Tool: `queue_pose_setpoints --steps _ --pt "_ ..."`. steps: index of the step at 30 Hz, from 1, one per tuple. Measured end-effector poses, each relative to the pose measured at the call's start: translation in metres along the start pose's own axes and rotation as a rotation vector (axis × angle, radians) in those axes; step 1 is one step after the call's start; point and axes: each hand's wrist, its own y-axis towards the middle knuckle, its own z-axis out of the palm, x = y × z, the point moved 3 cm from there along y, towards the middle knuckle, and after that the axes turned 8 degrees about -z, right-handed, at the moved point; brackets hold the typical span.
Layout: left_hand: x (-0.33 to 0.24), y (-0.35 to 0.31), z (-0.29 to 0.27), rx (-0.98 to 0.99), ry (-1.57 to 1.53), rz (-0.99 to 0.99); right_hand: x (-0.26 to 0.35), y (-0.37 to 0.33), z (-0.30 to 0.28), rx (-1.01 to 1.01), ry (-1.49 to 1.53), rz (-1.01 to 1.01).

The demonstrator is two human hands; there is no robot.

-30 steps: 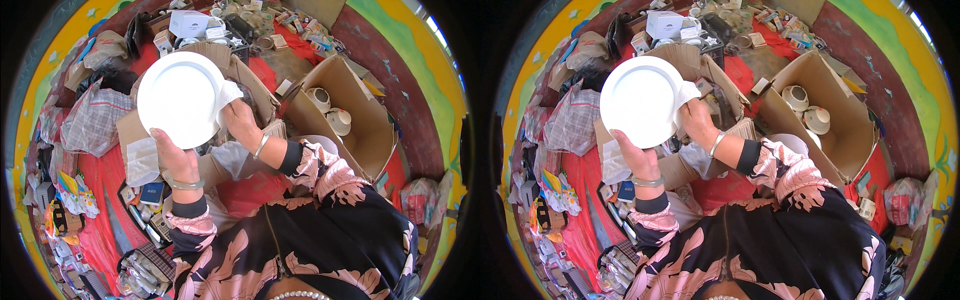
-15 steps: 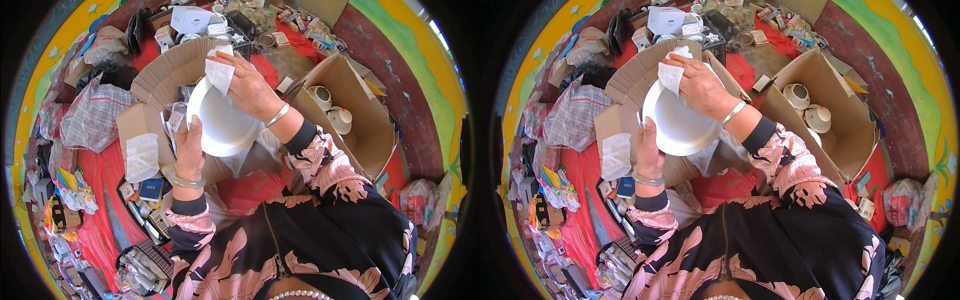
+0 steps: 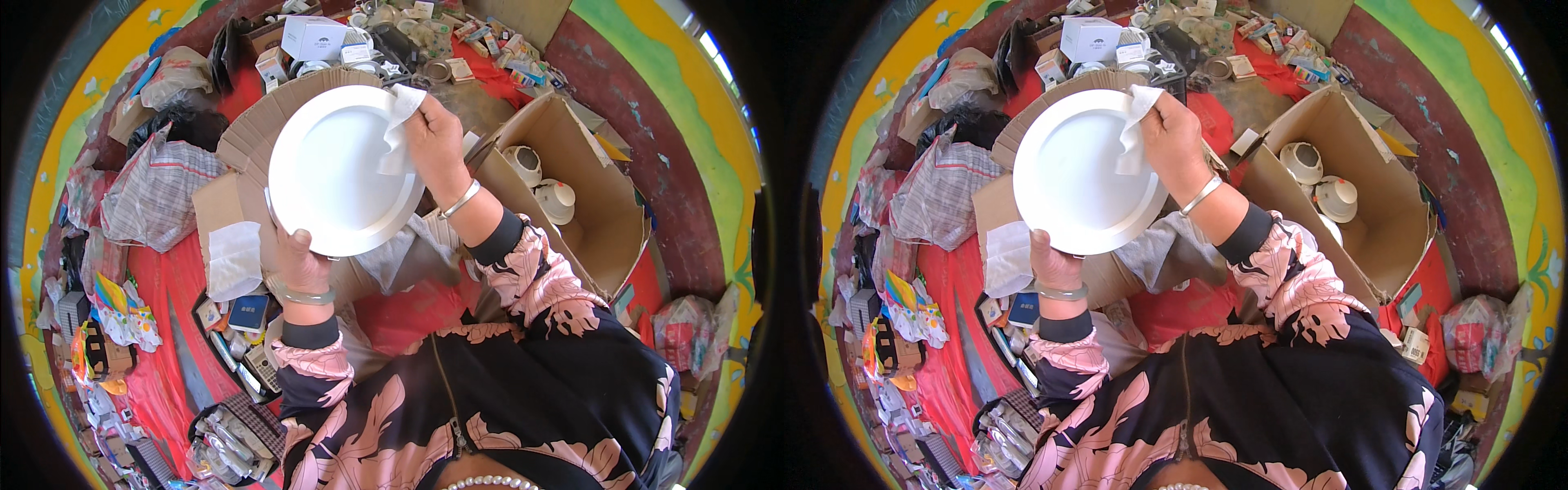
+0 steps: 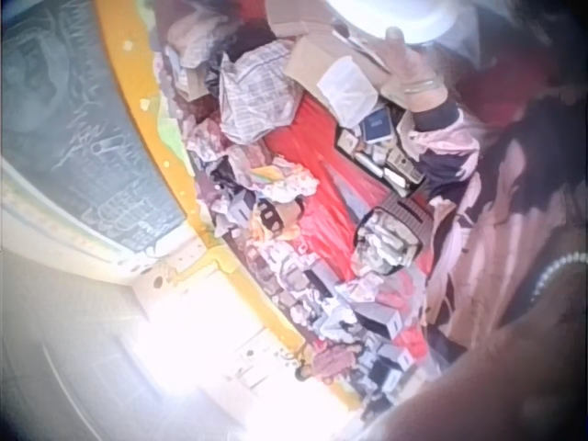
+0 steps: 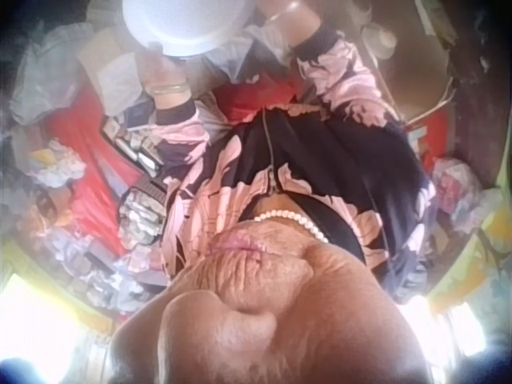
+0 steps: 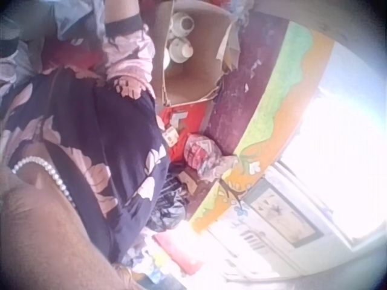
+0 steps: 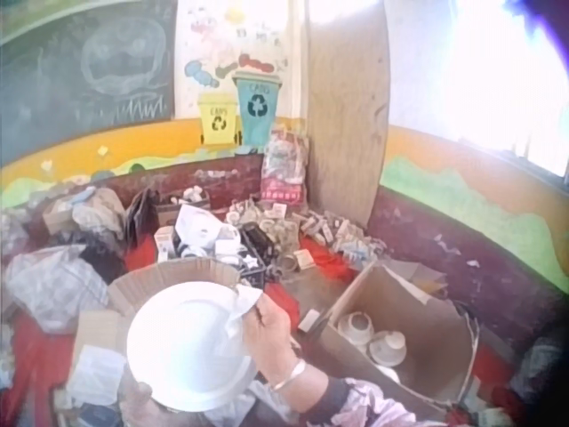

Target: The person cleans a white plate using a cloth by hand, rotating and wiping both sides of the plate.

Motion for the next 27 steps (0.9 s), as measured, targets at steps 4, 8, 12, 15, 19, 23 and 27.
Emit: queue_pose_setpoints --steps 4,8,12,15,19,23,27 --pt "0.016 0.004 0.0 -0.007 0.197 0.152 -0.033 0.005 0.001 -0.044 0.182 0.345" --pt "0.017 -0.001 0.011 0.009 0.049 0.065 -0.031 -0.001 0.006 -0.098 0.365 0.493" --pt "0.001 0.001 0.02 -0.074 -0.226 0.021 -0.023 0.012 -0.004 -0.177 0.277 0.066" --pt "0.001 0.001 0.016 -0.1 -0.252 -0.037 -0.012 0.015 -0.007 0.09 -0.062 -0.236" --pt "0.014 0.002 0.004 -0.065 -0.063 -0.045 0.008 0.004 0.008 0.346 -0.414 -0.443" --pt "0.002 0.0 0.014 0.093 0.062 -0.123 0.0 0.008 0.003 0.375 -0.298 -0.468" --pt "0.007 0.001 0.015 0.137 0.141 -0.205 0.021 0.0 0.011 0.574 -0.356 -0.687"
